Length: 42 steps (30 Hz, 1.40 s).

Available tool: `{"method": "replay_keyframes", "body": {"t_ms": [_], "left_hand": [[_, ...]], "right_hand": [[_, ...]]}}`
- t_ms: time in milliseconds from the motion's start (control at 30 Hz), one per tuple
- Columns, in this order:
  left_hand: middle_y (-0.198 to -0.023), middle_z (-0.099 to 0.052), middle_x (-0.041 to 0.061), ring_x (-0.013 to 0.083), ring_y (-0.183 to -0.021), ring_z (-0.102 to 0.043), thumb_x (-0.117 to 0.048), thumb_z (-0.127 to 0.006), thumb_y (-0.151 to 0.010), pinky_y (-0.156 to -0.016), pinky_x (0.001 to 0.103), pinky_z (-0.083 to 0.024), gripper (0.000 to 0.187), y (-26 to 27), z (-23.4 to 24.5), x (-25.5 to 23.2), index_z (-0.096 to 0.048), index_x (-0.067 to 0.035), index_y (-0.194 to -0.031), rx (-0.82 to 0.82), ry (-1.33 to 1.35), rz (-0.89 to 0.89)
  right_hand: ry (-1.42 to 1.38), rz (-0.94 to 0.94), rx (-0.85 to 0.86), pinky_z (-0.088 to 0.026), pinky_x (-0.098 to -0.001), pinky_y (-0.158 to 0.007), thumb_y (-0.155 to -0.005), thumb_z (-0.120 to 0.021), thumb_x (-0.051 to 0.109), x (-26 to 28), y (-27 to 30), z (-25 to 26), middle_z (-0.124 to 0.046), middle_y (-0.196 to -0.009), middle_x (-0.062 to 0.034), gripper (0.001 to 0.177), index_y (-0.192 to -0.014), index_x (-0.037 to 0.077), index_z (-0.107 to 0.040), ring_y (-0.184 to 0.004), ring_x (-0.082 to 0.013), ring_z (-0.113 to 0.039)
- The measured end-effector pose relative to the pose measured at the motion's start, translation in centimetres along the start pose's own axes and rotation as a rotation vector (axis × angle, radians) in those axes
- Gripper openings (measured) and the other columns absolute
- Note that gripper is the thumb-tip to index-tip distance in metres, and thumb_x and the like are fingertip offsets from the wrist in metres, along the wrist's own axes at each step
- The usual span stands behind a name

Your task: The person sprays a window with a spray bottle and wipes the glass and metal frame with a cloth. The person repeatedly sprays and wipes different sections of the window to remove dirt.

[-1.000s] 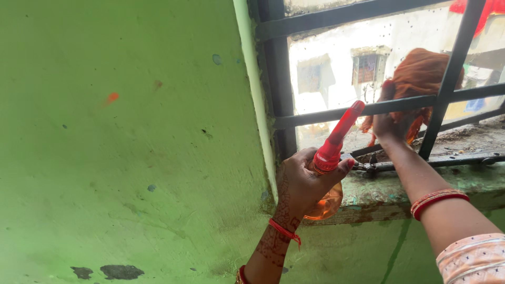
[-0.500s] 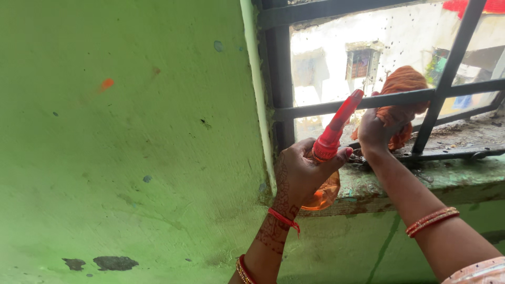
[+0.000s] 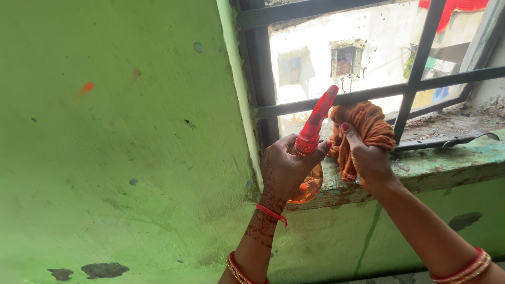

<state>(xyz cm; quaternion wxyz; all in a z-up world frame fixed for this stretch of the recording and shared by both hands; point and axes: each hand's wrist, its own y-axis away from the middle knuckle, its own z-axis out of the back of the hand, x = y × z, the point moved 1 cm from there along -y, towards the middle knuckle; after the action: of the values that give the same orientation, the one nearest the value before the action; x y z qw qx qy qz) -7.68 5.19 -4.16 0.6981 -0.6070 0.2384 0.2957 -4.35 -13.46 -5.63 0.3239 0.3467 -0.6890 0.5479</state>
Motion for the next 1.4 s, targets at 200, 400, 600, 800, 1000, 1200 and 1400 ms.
{"method": "replay_keyframes", "body": {"t_ms": [200,400,600,800,1000,1200,1400], "left_hand": [[-0.090,-0.079,0.009,0.0123,-0.085,-0.077,-0.053,-0.081,-0.081,-0.084,0.032,-0.064,0.058,-0.1,0.1,0.4,-0.076,-0.001,-0.109,0.016,-0.061,0.019],[-0.089,-0.079,0.007,0.0109,-0.084,-0.077,-0.052,-0.080,-0.082,-0.085,0.031,-0.062,0.055,0.0,0.3,0.0,-0.077,-0.004,-0.110,-0.002,-0.086,-0.009],[-0.078,-0.077,0.006,0.0081,-0.071,-0.071,-0.053,-0.082,-0.078,-0.069,0.030,-0.059,0.053,0.7,0.6,-1.7,-0.077,-0.005,-0.099,-0.014,-0.185,0.109],[-0.076,-0.076,0.005,0.0093,-0.068,-0.071,-0.054,-0.081,-0.077,-0.067,0.030,-0.058,0.052,0.6,0.6,-1.8,-0.077,-0.006,-0.097,-0.007,-0.239,0.134],[-0.078,-0.076,0.005,0.0100,-0.070,-0.072,-0.052,-0.083,-0.077,-0.068,0.030,-0.058,0.053,0.8,0.6,-1.4,-0.076,-0.005,-0.099,-0.010,-0.273,0.098],[-0.084,-0.077,0.003,0.0090,-0.074,-0.071,-0.048,-0.085,-0.078,-0.071,0.028,-0.060,0.050,1.1,1.0,-0.6,-0.075,-0.004,-0.101,-0.026,-0.106,0.132],[-0.082,-0.075,0.002,0.0078,-0.074,-0.069,-0.032,-0.087,-0.079,-0.070,0.027,-0.058,0.037,1.2,0.5,-1.0,-0.076,-0.003,-0.100,-0.041,-0.097,0.172]], "right_hand": [[0.443,0.242,0.009,-0.060,-0.0262,-0.088,-0.104,-0.058,0.009,4.0,2.6,2.2,-0.068,-0.123,-0.0110,0.028,-0.128,-0.004,-0.060,-0.105,-0.0159,-0.068],[0.373,0.235,0.064,-0.044,-0.0265,-0.040,-0.116,-0.054,0.021,7.2,-4.9,3.1,-0.057,-0.076,-0.0107,0.025,-0.124,-0.002,-0.055,-0.050,-0.0139,-0.052],[1.080,1.378,-0.274,-0.060,-0.0358,-0.086,-0.109,-0.057,0.014,6.1,-14.3,-0.1,-0.063,-0.114,-0.0276,0.042,-0.131,-0.016,-0.038,-0.104,-0.0342,-0.068],[0.869,0.837,-0.100,-0.051,-0.0354,-0.103,-0.108,-0.061,0.010,1.1,-16.0,-2.4,-0.060,-0.130,-0.0254,0.039,-0.137,-0.011,-0.044,-0.123,-0.0299,-0.061],[0.921,1.002,0.170,-0.052,-0.0384,-0.103,-0.097,-0.066,0.011,2.2,-13.1,-4.4,-0.057,-0.133,-0.0249,0.041,-0.130,-0.009,-0.050,-0.125,-0.0330,-0.058],[0.928,1.097,0.402,-0.053,-0.0414,-0.102,-0.085,-0.070,0.012,5.6,-12.3,-5.0,-0.054,-0.135,-0.0243,0.044,-0.123,-0.006,-0.055,-0.127,-0.0361,-0.054],[0.930,1.089,0.570,-0.053,-0.0452,-0.099,-0.073,-0.076,0.017,7.3,-11.6,-4.3,-0.050,-0.138,-0.0256,0.058,-0.122,-0.009,-0.059,-0.127,-0.0404,-0.050]]}}
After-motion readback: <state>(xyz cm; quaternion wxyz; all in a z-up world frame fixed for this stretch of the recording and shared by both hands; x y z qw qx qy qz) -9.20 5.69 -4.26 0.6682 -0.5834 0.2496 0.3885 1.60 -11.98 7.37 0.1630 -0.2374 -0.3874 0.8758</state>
